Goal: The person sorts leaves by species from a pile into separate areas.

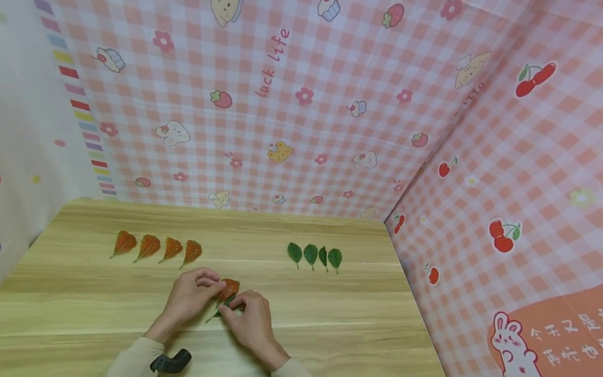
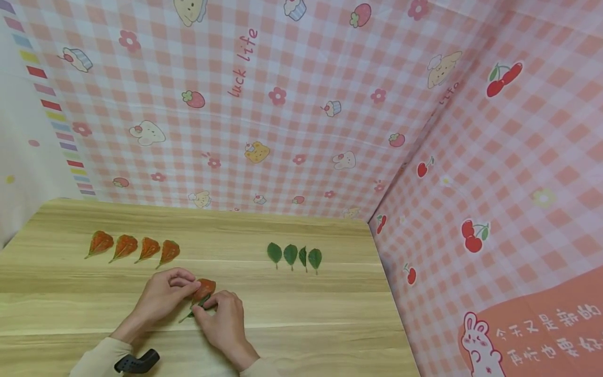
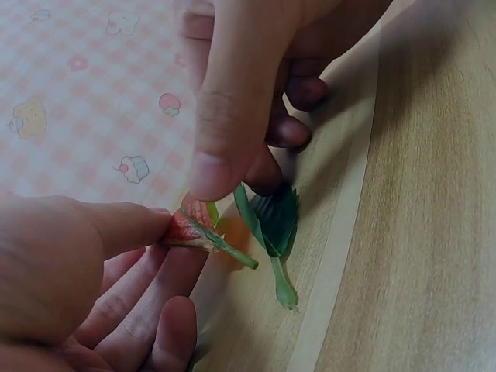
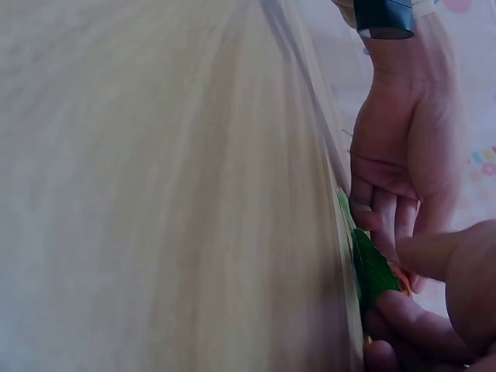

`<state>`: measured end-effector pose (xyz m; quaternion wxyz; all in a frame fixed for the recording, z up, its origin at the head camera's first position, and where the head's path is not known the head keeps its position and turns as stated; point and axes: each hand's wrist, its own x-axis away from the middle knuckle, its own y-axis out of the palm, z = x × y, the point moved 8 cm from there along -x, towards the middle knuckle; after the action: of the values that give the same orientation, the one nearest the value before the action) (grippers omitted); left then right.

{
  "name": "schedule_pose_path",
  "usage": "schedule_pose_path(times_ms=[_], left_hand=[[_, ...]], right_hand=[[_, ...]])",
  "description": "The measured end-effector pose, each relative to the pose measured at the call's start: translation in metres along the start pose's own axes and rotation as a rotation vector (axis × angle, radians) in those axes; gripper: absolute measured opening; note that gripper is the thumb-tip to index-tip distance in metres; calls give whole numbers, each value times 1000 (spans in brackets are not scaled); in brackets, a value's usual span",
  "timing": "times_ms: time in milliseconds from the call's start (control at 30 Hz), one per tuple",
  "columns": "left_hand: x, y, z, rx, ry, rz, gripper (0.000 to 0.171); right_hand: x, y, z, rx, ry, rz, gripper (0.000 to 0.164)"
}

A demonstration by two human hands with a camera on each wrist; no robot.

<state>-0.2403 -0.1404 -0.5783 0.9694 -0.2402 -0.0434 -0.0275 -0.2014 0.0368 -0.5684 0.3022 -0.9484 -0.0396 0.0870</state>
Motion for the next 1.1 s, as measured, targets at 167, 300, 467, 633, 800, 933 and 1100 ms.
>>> schedule_pose_path(times_ms=[167,300,467,633,800,933,1100], left_hand=[[-1,0,-1,20,-8,-4,20],[-1,0,-1,47,-6,-4,22],[-2,1,-1,65,-13,1,22],[0,-1,-1,72,-18,15,21],[0,-2,-2,83,-24,26,20],[0,-1,-3,97,-33,23,17],[-1,-1,-3,109,-31,21,17]], right_hand=[[-2,1,2,-14,43,38,18],[-3,1,3,-41,65,39,17],[-3,1,6,-72,100,19,17],[-4,0,7,-80,103,0,17],[-4,1,9,-85,96,6,18],[-5,2,8,-81,99,21,18],[-3,3,5,-42,104,39,18]])
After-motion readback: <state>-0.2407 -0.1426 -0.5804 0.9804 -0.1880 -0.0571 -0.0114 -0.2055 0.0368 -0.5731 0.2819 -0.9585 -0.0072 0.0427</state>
